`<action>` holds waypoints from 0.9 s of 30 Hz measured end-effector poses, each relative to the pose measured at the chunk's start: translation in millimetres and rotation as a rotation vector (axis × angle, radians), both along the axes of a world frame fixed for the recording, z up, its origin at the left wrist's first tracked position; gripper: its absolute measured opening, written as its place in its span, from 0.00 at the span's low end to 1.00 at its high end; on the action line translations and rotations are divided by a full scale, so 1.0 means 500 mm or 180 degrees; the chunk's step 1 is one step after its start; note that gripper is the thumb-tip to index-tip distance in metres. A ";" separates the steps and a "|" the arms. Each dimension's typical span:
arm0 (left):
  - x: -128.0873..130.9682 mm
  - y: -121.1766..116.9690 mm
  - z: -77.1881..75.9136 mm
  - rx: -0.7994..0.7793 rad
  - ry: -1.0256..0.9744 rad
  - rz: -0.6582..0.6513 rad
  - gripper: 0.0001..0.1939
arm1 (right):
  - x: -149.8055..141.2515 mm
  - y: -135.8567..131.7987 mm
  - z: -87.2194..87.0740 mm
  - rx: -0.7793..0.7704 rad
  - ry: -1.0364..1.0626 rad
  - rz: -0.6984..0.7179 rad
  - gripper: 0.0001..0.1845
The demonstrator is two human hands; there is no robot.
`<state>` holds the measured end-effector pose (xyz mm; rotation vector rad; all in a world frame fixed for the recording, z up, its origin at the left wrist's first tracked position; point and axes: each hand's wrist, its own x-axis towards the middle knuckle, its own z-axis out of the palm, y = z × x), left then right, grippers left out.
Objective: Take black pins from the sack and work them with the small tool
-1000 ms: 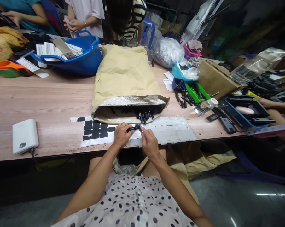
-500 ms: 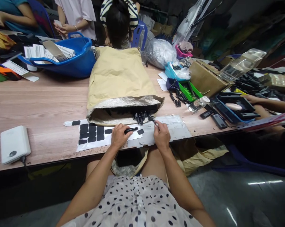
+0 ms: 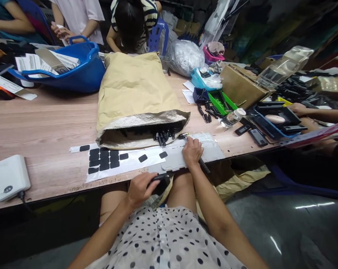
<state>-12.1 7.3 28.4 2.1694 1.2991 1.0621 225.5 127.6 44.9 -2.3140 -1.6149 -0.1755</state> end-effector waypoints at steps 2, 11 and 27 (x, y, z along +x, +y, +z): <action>0.005 -0.042 -0.027 -0.0459 0.0464 0.0029 0.15 | 0.002 0.000 -0.004 0.0038 -0.0044 0.0015 0.18; 0.053 -0.033 0.019 -0.1871 0.1110 -0.0074 0.08 | 0.000 0.002 -0.010 0.0093 -0.0124 0.0033 0.18; 0.080 0.293 0.111 -0.1170 0.0706 0.1786 0.05 | -0.011 0.002 -0.007 -0.0001 -0.0073 0.0040 0.18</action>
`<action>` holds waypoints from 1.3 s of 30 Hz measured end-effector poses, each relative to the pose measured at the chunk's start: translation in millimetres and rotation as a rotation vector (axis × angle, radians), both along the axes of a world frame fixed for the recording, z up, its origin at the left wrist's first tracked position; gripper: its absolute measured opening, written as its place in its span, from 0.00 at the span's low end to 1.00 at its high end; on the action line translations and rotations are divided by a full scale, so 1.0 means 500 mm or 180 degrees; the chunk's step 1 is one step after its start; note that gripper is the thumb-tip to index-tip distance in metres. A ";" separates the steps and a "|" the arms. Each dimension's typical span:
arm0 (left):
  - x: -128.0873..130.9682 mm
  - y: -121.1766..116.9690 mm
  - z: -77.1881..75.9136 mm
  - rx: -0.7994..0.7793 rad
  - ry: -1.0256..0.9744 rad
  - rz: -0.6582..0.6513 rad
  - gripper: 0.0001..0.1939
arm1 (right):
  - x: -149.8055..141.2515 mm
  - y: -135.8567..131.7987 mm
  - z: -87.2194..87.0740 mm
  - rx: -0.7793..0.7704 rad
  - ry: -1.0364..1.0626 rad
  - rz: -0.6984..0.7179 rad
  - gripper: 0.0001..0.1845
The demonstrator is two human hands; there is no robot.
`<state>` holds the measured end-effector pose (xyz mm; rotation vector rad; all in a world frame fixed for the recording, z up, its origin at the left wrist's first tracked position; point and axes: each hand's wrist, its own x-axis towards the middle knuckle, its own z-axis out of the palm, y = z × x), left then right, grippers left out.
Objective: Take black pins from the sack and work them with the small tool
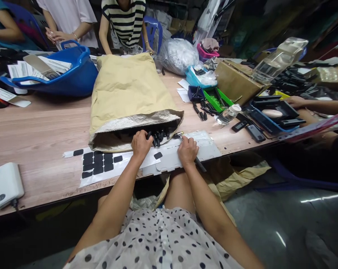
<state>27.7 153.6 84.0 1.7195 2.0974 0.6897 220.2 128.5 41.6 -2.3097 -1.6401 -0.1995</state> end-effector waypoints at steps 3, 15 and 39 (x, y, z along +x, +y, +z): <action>-0.045 -0.067 -0.023 0.0350 -0.0002 -0.0408 0.04 | -0.003 -0.002 0.001 -0.0028 0.0006 -0.0002 0.18; -0.077 -0.127 -0.081 0.0328 -0.0222 -0.0964 0.07 | 0.014 -0.022 0.032 0.0141 0.0827 0.0286 0.21; -0.063 -0.125 -0.087 0.0209 -0.0324 -0.0896 0.05 | -0.140 -0.158 0.048 0.0168 0.0791 0.2067 0.22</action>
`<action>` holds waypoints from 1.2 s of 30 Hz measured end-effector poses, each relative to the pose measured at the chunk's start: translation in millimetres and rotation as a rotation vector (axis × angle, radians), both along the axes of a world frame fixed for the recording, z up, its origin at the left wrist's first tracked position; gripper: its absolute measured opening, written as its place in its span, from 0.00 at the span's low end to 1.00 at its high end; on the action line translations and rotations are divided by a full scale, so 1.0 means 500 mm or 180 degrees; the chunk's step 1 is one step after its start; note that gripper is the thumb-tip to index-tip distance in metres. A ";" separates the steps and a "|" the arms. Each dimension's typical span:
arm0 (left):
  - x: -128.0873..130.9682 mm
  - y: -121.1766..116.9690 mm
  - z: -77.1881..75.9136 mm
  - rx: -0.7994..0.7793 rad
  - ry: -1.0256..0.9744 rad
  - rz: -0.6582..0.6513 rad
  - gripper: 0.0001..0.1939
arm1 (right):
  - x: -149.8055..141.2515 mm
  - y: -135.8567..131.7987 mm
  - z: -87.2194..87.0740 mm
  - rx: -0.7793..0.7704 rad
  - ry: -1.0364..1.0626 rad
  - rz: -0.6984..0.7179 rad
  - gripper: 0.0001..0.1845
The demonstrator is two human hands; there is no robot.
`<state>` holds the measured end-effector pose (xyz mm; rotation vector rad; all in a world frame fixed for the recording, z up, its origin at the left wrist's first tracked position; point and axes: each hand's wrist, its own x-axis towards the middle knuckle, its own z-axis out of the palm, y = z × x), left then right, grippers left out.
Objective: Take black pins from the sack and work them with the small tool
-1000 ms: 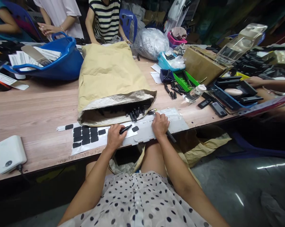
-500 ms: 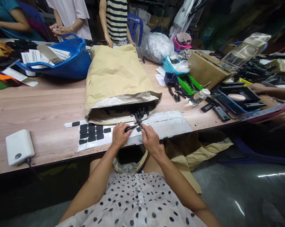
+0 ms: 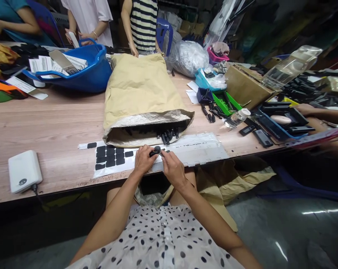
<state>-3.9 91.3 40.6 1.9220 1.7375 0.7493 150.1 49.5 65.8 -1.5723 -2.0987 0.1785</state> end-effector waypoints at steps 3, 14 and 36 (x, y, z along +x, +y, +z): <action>0.001 0.000 0.000 0.0012 -0.0020 0.0009 0.05 | 0.003 0.002 -0.006 -0.0072 -0.0037 0.0012 0.21; 0.007 -0.006 0.004 -0.0003 -0.0021 0.0004 0.07 | 0.168 0.147 -0.002 -0.0166 -0.0181 -0.2141 0.19; 0.030 -0.236 -0.061 -0.1226 0.0949 -0.0733 0.06 | 0.147 0.184 -0.030 -0.0277 -0.0790 -0.2113 0.20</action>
